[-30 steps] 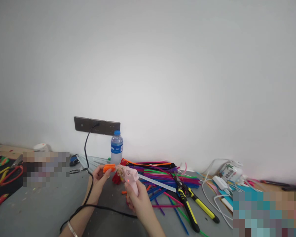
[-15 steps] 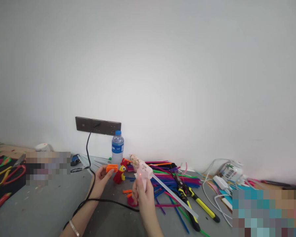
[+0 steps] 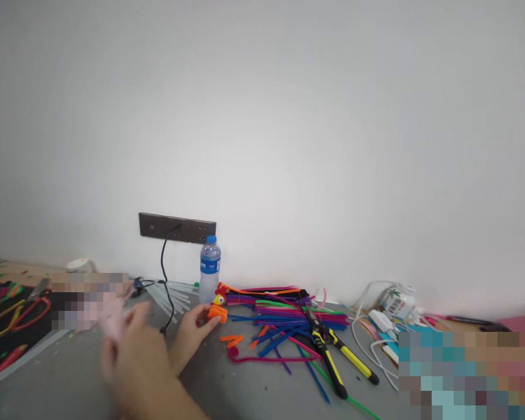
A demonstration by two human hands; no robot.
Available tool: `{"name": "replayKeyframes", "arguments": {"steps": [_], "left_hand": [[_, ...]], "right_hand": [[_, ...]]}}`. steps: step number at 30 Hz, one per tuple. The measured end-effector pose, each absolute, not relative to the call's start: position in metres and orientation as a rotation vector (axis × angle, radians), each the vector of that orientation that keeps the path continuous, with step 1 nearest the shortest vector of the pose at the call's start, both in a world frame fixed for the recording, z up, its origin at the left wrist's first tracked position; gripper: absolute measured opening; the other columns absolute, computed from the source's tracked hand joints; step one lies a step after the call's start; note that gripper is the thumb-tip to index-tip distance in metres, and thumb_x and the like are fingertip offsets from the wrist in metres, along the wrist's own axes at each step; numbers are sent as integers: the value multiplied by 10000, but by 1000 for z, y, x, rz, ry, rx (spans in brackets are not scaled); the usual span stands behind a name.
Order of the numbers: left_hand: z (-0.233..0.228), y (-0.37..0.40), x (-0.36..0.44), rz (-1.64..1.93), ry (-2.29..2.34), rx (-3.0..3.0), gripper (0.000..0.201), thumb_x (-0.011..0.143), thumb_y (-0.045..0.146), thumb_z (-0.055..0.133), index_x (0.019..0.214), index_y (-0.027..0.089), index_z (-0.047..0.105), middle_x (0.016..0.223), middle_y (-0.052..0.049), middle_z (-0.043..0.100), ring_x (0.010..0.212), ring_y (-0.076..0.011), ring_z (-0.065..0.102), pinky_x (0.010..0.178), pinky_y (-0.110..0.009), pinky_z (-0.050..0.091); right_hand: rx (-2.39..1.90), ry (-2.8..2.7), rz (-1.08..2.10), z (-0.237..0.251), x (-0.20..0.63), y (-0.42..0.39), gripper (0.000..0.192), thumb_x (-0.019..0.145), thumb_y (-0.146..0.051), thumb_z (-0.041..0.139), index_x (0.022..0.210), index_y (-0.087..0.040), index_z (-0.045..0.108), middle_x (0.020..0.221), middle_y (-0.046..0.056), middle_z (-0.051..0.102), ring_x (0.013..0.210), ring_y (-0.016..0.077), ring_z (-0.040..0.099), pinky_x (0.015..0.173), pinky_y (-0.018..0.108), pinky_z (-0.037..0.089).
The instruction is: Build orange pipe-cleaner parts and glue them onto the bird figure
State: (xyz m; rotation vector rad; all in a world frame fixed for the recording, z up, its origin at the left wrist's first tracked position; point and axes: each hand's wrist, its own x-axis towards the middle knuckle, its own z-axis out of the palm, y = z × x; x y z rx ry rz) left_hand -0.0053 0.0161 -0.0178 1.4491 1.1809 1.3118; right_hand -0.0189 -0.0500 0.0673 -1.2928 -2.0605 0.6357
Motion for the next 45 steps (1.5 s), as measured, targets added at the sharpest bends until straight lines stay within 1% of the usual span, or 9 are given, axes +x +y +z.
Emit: {"name": "replayKeyframes", "arguments": {"steps": [3, 7, 9, 13, 16, 20, 28, 35, 45], "left_hand": [[-15, 17, -3, 1282, 1088, 1544, 182, 713, 315, 732, 804, 157, 724, 765, -52, 755, 696, -228, 662, 659, -304, 505], [-14, 21, -2, 1322, 1043, 1508, 239, 696, 366, 722, 782, 144, 738, 760, -84, 774, 687, -260, 679, 654, -328, 514], [-13, 23, -4, 1328, 1042, 1479, 213, 689, 349, 737, 777, 154, 747, 773, -92, 782, 696, -279, 684, 652, -347, 521], [-11, 25, -9, 1292, 981, 1435, 133, 686, 306, 763, 779, 212, 766, 803, -61, 794, 749, -317, 696, 698, -396, 533], [-12, 26, -11, 1290, 962, 1406, 126, 683, 301, 766, 792, 237, 772, 811, -38, 796, 792, -328, 697, 748, -422, 531], [-18, 29, -9, 1284, 1030, 1369, 189, 651, 325, 770, 791, 199, 764, 773, -52, 789, 772, -313, 698, 726, -406, 539], [-19, 32, -6, 1291, 1091, 1448, 314, 645, 378, 747, 847, 137, 735, 786, -79, 773, 696, -237, 675, 630, -306, 522], [-20, 32, -5, 1290, 1045, 1397, 302, 669, 359, 745, 872, 135, 726, 834, -88, 772, 748, -236, 684, 681, -305, 534], [-12, 26, -4, 1306, 1020, 1258, 349, 609, 383, 781, 843, 132, 714, 840, -97, 765, 788, -250, 695, 722, -323, 550]], "right_hand": [[-1229, -2419, 509, 43, -55, -53, 529, 785, -192, 571, 1246, -20, 379, 959, 227, 697, 729, 348, 695, 557, 398, 540], [-1452, -2367, 434, 2, -85, -52, 329, 773, -11, 487, 1094, -54, 545, 984, 240, 679, 848, 336, 682, 661, 422, 546], [-1552, -2300, 440, -8, -93, -51, 344, 779, 28, 434, 1080, -61, 577, 964, 241, 679, 854, 335, 678, 669, 442, 539], [-1576, -2374, 466, 4, -83, -60, 296, 797, -70, 509, 1069, -83, 625, 1000, 239, 669, 913, 367, 644, 669, 466, 530], [-1162, -2419, 459, 32, -47, -68, 209, 792, -263, 617, 970, -161, 655, 1025, 157, 671, 980, 323, 608, 702, 381, 521], [-1099, -2256, 486, 62, 38, -60, 69, 822, -206, 581, 798, -201, 646, 761, 10, 666, 690, 170, 600, 647, 248, 444], [-1384, -1944, 518, 10, 187, -15, 168, 784, -67, 524, 733, -184, 633, 750, 17, 625, 739, 178, 570, 690, 269, 413], [-1375, -2030, 603, -18, 193, -9, 219, 719, 6, 584, 747, -192, 674, 816, 18, 628, 832, 186, 570, 729, 258, 419], [-1425, -1887, 637, -17, 189, -15, 178, 730, -13, 538, 703, -176, 604, 734, 3, 577, 689, 152, 531, 616, 231, 378]]}}
